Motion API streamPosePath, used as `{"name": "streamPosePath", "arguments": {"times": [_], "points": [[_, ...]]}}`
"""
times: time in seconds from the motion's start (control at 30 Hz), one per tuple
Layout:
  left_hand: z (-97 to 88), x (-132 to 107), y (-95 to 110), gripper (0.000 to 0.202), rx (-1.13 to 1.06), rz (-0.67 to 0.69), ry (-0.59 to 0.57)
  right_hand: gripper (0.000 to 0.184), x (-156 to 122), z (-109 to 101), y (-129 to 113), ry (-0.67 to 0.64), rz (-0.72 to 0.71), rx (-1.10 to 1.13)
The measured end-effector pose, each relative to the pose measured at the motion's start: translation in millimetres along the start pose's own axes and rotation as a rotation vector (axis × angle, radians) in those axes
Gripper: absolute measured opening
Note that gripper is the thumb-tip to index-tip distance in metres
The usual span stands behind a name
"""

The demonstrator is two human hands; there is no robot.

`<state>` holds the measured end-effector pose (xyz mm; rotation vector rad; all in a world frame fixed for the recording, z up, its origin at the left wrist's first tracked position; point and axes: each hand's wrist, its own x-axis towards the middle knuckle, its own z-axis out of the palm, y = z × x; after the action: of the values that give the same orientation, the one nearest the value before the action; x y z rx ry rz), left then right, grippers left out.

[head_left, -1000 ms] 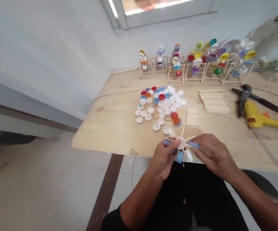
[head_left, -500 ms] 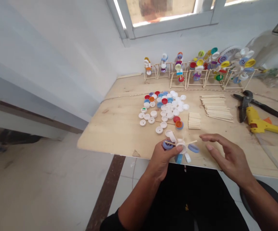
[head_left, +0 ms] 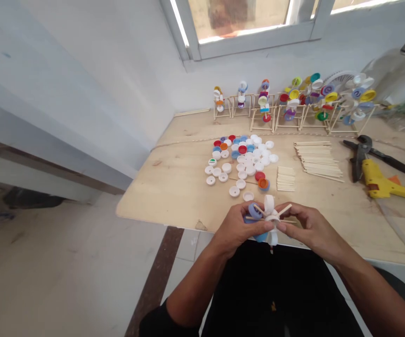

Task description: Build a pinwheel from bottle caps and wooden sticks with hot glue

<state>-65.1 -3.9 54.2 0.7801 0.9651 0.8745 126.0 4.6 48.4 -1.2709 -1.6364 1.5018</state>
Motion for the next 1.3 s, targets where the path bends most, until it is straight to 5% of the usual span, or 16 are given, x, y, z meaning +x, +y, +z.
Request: {"name": "streamPosePath", "arguments": {"times": [0.17,0.43,0.67,0.93,1.17,1.3], "points": [[-10.2,-3,-6,0.047,-0.198,0.038,0.037,0.037,3,4,15,0.12,0.113,0.222],[-7.8,-3,-10,0.04,-0.233,0.028,0.034,0.041,6,12,19,0.185,0.08,0.276],[-0.1,-2,-9,0.035,-0.294,0.035,-0.008,0.037,8,25,11,0.169,0.08,0.301],[5.6,-4,-7,0.037,-0.272,0.093,0.092,0.039,13,38,6,0.151,0.064,0.286],[-6.3,-3,-13,0.031,-0.289,0.093,0.109,0.035,15,38,5,0.138,-0.03,0.089],[-23.9,-8,-16,0.026,-0.342,0.1,0.267,0.031,19,22,7,0.294,-0.142,-0.189]]}}
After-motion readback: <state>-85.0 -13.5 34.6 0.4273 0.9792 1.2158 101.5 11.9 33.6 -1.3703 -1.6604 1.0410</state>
